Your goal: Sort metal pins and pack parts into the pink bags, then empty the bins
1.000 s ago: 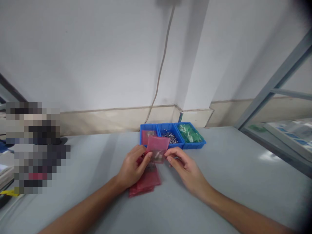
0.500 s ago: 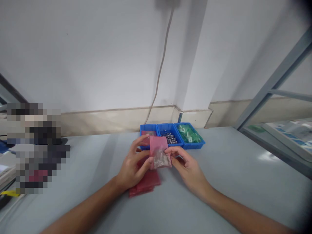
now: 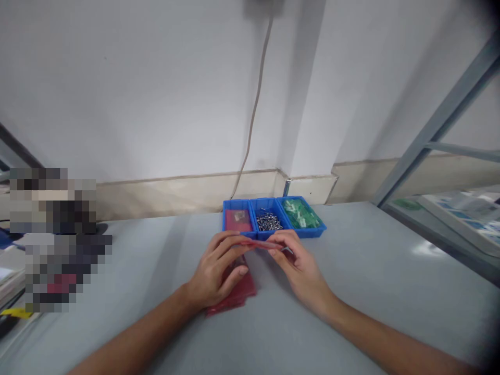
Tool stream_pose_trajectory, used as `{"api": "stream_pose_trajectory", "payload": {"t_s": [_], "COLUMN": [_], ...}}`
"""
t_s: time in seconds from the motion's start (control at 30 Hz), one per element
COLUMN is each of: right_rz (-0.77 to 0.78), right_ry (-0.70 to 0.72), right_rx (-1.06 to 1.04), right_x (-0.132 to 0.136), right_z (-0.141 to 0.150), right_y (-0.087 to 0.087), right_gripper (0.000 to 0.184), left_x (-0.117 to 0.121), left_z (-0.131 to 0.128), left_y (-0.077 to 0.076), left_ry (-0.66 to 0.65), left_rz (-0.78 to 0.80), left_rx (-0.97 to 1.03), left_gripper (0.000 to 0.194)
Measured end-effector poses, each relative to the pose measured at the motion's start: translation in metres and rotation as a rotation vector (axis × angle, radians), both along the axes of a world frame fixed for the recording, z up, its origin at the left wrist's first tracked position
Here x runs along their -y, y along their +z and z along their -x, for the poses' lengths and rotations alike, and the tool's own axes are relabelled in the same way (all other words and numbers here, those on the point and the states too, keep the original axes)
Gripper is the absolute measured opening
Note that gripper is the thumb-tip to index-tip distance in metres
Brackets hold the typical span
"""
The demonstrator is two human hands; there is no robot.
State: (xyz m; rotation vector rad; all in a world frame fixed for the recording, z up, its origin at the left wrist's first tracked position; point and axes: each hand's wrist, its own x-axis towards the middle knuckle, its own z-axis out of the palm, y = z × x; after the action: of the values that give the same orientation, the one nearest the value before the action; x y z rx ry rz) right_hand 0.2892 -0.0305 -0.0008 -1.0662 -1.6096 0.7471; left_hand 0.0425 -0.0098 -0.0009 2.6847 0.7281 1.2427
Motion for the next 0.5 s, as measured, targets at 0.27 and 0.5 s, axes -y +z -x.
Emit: {"api": "stream_pose_trajectory", "payload": {"t_s": [0.27,0.5], "right_rz": [0.151,0.221], "right_ry": [-0.016,0.021], "right_rx": [-0.097,-0.172], "right_x": [0.001,0.001], "right_z": [0.002,0.005], "right_y": [0.003,0.004], "right_gripper": [0.027,0.045], "left_x": [-0.004,-0.007], "left_z": [-0.005,-0.004], "left_y": [-0.010,-0.013], "left_ry": [0.022,0.124], "left_rz": [-0.033,0.054], "left_rx": [0.027,0.057], "left_gripper": [0.057,0.043]}}
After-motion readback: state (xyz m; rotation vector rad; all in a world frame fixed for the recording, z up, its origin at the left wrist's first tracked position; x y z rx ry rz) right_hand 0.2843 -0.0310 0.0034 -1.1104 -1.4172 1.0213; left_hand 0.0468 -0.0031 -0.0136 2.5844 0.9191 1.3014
